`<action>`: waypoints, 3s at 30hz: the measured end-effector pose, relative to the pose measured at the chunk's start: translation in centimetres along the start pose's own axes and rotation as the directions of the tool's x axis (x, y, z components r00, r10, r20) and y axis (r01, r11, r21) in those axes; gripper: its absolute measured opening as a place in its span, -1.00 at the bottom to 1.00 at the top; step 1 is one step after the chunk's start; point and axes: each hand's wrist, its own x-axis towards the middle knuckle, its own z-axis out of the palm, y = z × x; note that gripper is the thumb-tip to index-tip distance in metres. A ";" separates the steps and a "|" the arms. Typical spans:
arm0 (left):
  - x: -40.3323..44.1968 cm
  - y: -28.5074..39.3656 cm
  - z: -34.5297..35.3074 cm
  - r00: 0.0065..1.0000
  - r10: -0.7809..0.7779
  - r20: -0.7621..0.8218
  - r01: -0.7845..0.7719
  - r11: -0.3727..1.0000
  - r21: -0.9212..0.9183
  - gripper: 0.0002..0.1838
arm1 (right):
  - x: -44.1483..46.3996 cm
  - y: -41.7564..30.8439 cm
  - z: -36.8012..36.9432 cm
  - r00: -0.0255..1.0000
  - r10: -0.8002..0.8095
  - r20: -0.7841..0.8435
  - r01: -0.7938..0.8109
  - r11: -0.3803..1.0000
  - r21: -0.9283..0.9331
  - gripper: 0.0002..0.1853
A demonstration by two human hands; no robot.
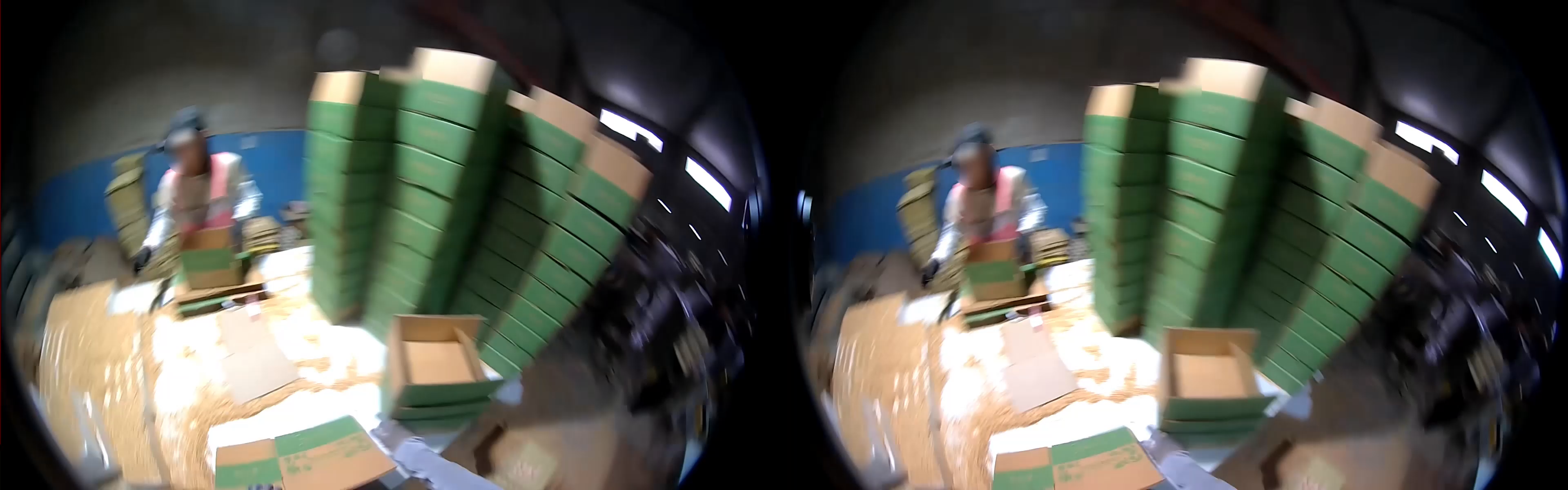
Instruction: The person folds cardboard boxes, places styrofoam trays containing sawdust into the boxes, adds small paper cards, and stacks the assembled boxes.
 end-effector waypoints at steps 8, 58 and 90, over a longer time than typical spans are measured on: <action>4.2 -5.5 -9.7 0.973 0.013 0.232 0.129 0.799 -0.588 -0.40 | -4.2 -11.8 2.4 0.498 -0.807 0.316 0.702 0.162 -0.693 -0.35; 5.4 -13.8 2.6 0.373 -0.910 -0.179 0.227 0.277 -0.934 -0.38 | 8.4 -11.9 7.1 0.761 -0.586 0.277 0.515 0.806 0.291 -0.58; -13.8 -47.6 -7.5 -0.588 -0.685 0.430 -0.366 -0.248 -0.897 0.37 | 14.0 -10.5 13.3 0.835 -0.407 0.371 0.320 0.907 0.276 -0.74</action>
